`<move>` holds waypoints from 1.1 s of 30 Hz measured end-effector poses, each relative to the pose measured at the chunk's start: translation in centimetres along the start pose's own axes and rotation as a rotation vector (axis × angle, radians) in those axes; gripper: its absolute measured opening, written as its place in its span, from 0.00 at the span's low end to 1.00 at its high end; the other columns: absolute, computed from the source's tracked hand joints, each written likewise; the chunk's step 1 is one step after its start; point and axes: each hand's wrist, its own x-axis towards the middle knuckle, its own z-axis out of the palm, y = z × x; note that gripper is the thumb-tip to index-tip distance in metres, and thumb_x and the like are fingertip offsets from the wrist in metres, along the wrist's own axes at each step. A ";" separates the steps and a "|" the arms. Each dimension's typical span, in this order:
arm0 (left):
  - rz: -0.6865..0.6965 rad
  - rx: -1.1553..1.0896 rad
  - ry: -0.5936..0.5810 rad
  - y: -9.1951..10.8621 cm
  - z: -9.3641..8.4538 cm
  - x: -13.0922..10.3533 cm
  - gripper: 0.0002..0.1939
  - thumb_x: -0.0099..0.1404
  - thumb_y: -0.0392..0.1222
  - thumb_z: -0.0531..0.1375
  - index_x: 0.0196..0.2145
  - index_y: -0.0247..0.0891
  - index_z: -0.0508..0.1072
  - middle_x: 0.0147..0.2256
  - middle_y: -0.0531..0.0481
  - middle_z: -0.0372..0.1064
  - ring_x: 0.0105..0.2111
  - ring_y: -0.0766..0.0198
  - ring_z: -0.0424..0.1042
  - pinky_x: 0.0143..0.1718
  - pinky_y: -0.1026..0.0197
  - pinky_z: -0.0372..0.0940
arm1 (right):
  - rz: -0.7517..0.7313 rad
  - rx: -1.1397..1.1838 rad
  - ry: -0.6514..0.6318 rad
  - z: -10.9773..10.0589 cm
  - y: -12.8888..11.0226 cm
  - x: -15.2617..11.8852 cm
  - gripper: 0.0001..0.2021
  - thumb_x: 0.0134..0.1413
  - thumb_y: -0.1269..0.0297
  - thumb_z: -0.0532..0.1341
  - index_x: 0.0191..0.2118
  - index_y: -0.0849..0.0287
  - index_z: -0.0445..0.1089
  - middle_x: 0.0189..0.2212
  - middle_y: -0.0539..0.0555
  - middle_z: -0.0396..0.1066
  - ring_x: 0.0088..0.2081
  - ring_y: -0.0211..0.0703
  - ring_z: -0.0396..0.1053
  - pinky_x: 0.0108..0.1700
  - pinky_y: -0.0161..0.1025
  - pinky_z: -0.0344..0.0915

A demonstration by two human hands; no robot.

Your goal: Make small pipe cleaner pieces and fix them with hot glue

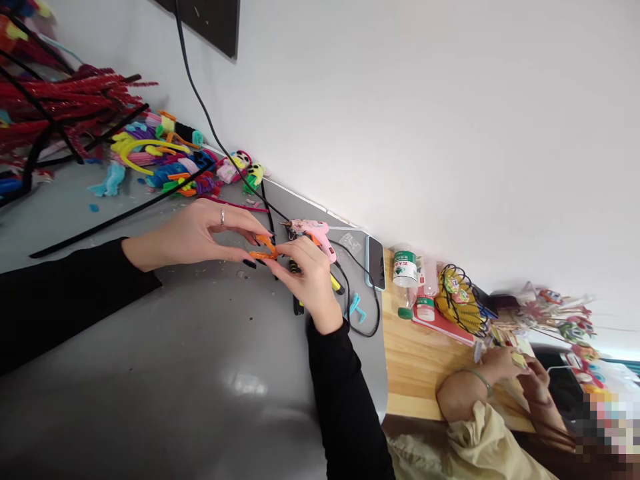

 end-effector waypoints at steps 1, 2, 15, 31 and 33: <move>0.008 0.020 -0.004 0.0 -0.1 0.0 0.16 0.68 0.48 0.71 0.49 0.38 0.83 0.45 0.43 0.82 0.41 0.60 0.82 0.47 0.63 0.77 | 0.010 -0.004 -0.007 0.0 0.0 0.0 0.05 0.66 0.61 0.68 0.40 0.55 0.76 0.34 0.53 0.80 0.37 0.43 0.77 0.42 0.44 0.74; 0.016 0.033 -0.001 0.1 -0.1 0.0 0.16 0.67 0.49 0.71 0.48 0.38 0.83 0.44 0.43 0.82 0.41 0.61 0.82 0.46 0.63 0.76 | 0.017 -0.005 -0.012 0.0 0.0 0.0 0.05 0.66 0.60 0.67 0.40 0.55 0.77 0.34 0.53 0.81 0.37 0.43 0.77 0.42 0.44 0.74; 0.044 0.165 0.042 0.4 0.3 0.0 0.09 0.70 0.42 0.66 0.43 0.36 0.84 0.41 0.45 0.83 0.38 0.60 0.82 0.42 0.65 0.76 | 0.003 0.021 -0.038 0.1 0.2 -0.1 0.04 0.69 0.62 0.65 0.41 0.55 0.77 0.34 0.53 0.80 0.36 0.43 0.75 0.41 0.44 0.73; 0.028 0.228 0.082 0.3 0.2 -0.1 0.09 0.69 0.42 0.65 0.42 0.38 0.84 0.40 0.45 0.84 0.38 0.59 0.82 0.43 0.63 0.76 | 0.014 -0.047 -0.043 -0.1 0.2 0.1 0.05 0.67 0.60 0.67 0.43 0.54 0.77 0.37 0.55 0.81 0.39 0.46 0.76 0.46 0.47 0.73; 0.028 0.223 0.078 0.2 0.2 -0.1 0.09 0.69 0.43 0.65 0.41 0.39 0.85 0.40 0.46 0.84 0.38 0.59 0.82 0.42 0.63 0.76 | -0.001 -0.040 -0.043 0.1 0.2 0.1 0.04 0.68 0.62 0.66 0.42 0.54 0.77 0.36 0.54 0.81 0.39 0.45 0.76 0.45 0.47 0.74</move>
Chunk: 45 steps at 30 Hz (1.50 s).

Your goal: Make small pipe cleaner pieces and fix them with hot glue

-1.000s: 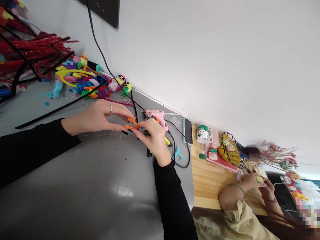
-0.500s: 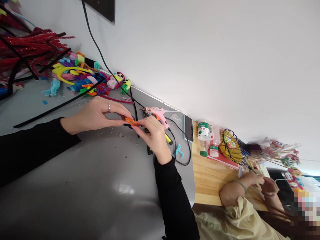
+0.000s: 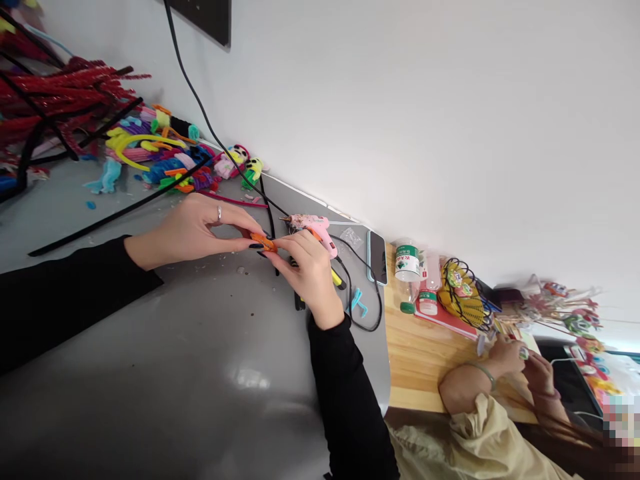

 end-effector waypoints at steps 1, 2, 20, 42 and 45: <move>-0.006 0.002 0.000 0.0 0.0 0.0 0.09 0.69 0.43 0.65 0.41 0.39 0.85 0.40 0.46 0.84 0.38 0.58 0.82 0.42 0.63 0.76 | -0.008 0.000 0.001 0.1 0.0 0.0 0.03 0.68 0.62 0.66 0.42 0.54 0.77 0.36 0.54 0.81 0.38 0.45 0.76 0.45 0.47 0.74; -0.013 0.008 0.001 0.0 0.0 0.0 0.09 0.69 0.43 0.65 0.41 0.39 0.85 0.40 0.46 0.84 0.39 0.58 0.82 0.43 0.63 0.76 | -0.017 -0.001 0.005 0.1 0.1 -0.1 0.03 0.68 0.63 0.66 0.42 0.54 0.76 0.36 0.54 0.81 0.38 0.45 0.76 0.44 0.47 0.74; -0.020 0.017 0.001 -0.3 0.2 -0.1 0.09 0.68 0.42 0.65 0.43 0.38 0.83 0.41 0.46 0.84 0.39 0.60 0.82 0.43 0.64 0.75 | -0.003 -0.013 -0.001 0.4 0.0 -0.1 0.05 0.70 0.65 0.63 0.41 0.55 0.77 0.34 0.53 0.79 0.35 0.41 0.74 0.40 0.43 0.72; 0.079 0.129 -0.020 -0.8 0.5 -0.1 0.11 0.73 0.43 0.61 0.39 0.42 0.84 0.39 0.48 0.84 0.38 0.62 0.81 0.45 0.66 0.72 | -0.010 -0.043 -0.056 0.2 0.1 -0.1 0.05 0.71 0.64 0.62 0.47 0.55 0.76 0.38 0.56 0.79 0.41 0.45 0.75 0.47 0.45 0.73; 0.069 0.125 -0.022 -0.8 0.5 -0.1 0.11 0.73 0.43 0.61 0.38 0.42 0.85 0.39 0.47 0.84 0.37 0.61 0.81 0.45 0.65 0.73 | -0.007 -0.027 -0.049 0.2 0.0 -0.1 0.05 0.70 0.64 0.63 0.47 0.55 0.76 0.38 0.56 0.79 0.41 0.45 0.75 0.47 0.45 0.73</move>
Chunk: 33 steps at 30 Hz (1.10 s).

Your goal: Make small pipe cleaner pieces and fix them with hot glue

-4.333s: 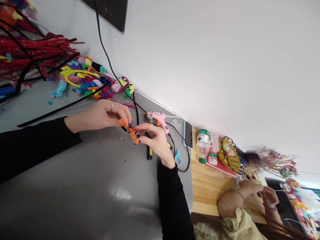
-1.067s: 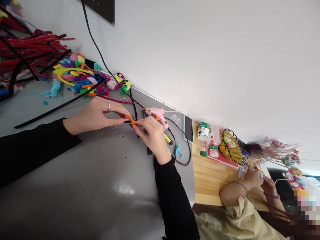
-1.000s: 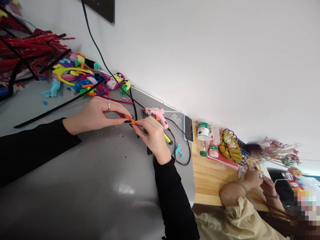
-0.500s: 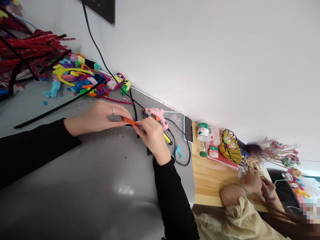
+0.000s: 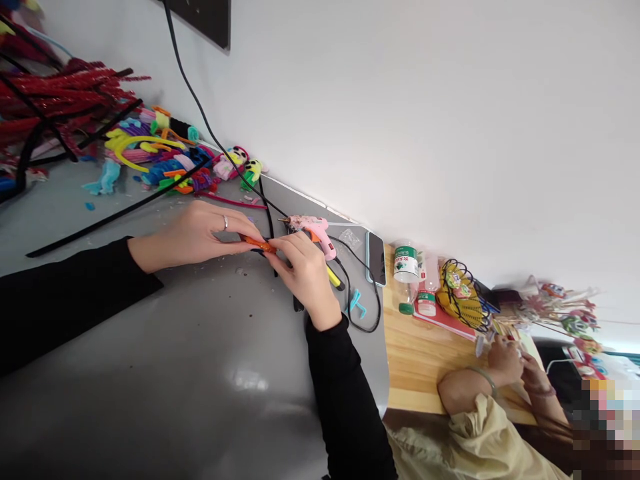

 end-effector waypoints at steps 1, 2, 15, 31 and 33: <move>0.000 -0.002 0.001 0.0 0.0 0.0 0.11 0.72 0.43 0.61 0.38 0.42 0.85 0.39 0.47 0.84 0.37 0.61 0.81 0.44 0.64 0.74 | -0.001 -0.001 0.004 0.0 0.0 0.0 0.05 0.70 0.65 0.62 0.46 0.55 0.76 0.38 0.56 0.79 0.41 0.45 0.75 0.47 0.45 0.73; 0.000 -0.005 0.002 0.0 0.0 0.0 0.11 0.72 0.43 0.61 0.38 0.42 0.85 0.39 0.47 0.84 0.36 0.61 0.81 0.44 0.64 0.74 | -0.003 -0.004 0.006 0.1 -0.1 0.0 0.05 0.71 0.65 0.62 0.46 0.55 0.76 0.38 0.55 0.79 0.40 0.45 0.75 0.46 0.45 0.73; 0.011 0.021 -0.011 0.0 -0.1 0.1 0.12 0.72 0.45 0.60 0.38 0.42 0.85 0.38 0.51 0.84 0.34 0.62 0.80 0.40 0.63 0.75 | -0.018 -0.013 0.011 0.2 -0.1 0.1 0.06 0.72 0.66 0.61 0.43 0.56 0.76 0.35 0.55 0.79 0.37 0.43 0.74 0.42 0.42 0.72; 0.079 0.066 0.031 -0.3 0.3 -0.2 0.12 0.74 0.40 0.60 0.38 0.39 0.84 0.38 0.49 0.84 0.34 0.63 0.81 0.41 0.65 0.73 | 0.004 -0.017 0.011 0.2 -0.1 0.1 0.06 0.72 0.66 0.60 0.43 0.56 0.76 0.34 0.54 0.79 0.36 0.43 0.75 0.41 0.42 0.71; 0.095 0.058 0.037 -0.3 0.3 -0.2 0.11 0.73 0.39 0.60 0.38 0.38 0.84 0.37 0.48 0.84 0.33 0.63 0.80 0.40 0.66 0.72 | 0.018 -0.014 0.005 0.2 -0.1 0.0 0.06 0.72 0.65 0.61 0.44 0.55 0.76 0.35 0.54 0.79 0.38 0.43 0.75 0.42 0.43 0.72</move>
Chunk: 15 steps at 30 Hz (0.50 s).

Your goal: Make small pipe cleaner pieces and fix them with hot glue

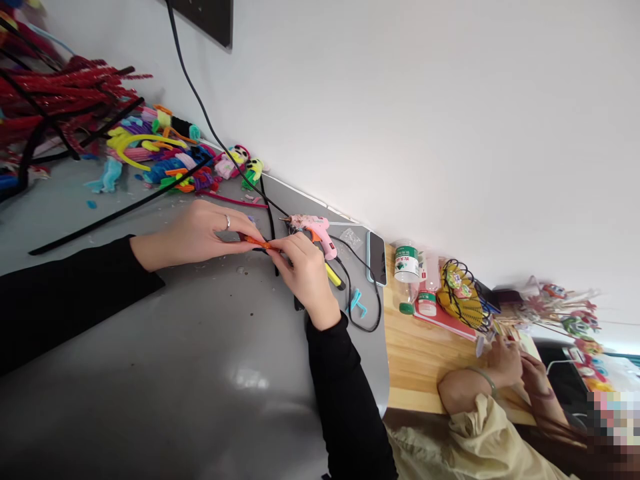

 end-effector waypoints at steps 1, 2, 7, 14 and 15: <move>0.003 -0.003 0.002 0.0 0.0 0.0 0.11 0.73 0.39 0.61 0.38 0.38 0.84 0.37 0.48 0.84 0.33 0.63 0.80 0.39 0.66 0.72 | 0.006 0.001 -0.005 0.0 0.0 0.0 0.05 0.72 0.65 0.61 0.44 0.55 0.76 0.36 0.54 0.79 0.38 0.44 0.76 0.43 0.43 0.72; 0.003 -0.005 0.000 0.0 -0.1 0.0 0.11 0.73 0.39 0.61 0.38 0.38 0.84 0.37 0.48 0.84 0.33 0.63 0.80 0.39 0.66 0.72 | 0.006 0.004 -0.008 0.0 0.0 0.0 0.05 0.72 0.65 0.61 0.45 0.55 0.76 0.37 0.54 0.79 0.39 0.44 0.76 0.44 0.43 0.72; -0.015 -0.012 -0.007 0.0 -0.1 0.0 0.11 0.73 0.39 0.61 0.38 0.38 0.84 0.37 0.48 0.84 0.33 0.63 0.80 0.40 0.65 0.72 | -0.018 0.035 0.015 0.0 0.0 0.0 0.05 0.71 0.66 0.61 0.46 0.56 0.76 0.37 0.55 0.80 0.40 0.44 0.76 0.46 0.44 0.73; -0.032 -0.041 -0.006 -0.2 0.0 0.0 0.10 0.72 0.40 0.62 0.37 0.40 0.84 0.37 0.49 0.84 0.33 0.62 0.80 0.39 0.64 0.72 | -0.018 0.043 0.039 0.2 0.0 0.1 0.04 0.70 0.67 0.62 0.43 0.56 0.76 0.33 0.53 0.78 0.36 0.42 0.74 0.41 0.42 0.71; -0.034 -0.041 -0.007 -0.2 0.1 0.0 0.10 0.72 0.40 0.62 0.37 0.40 0.84 0.36 0.49 0.84 0.33 0.62 0.80 0.39 0.63 0.72 | -0.012 0.045 0.040 0.2 0.0 0.1 0.04 0.70 0.67 0.62 0.42 0.56 0.76 0.33 0.53 0.78 0.35 0.42 0.73 0.40 0.42 0.71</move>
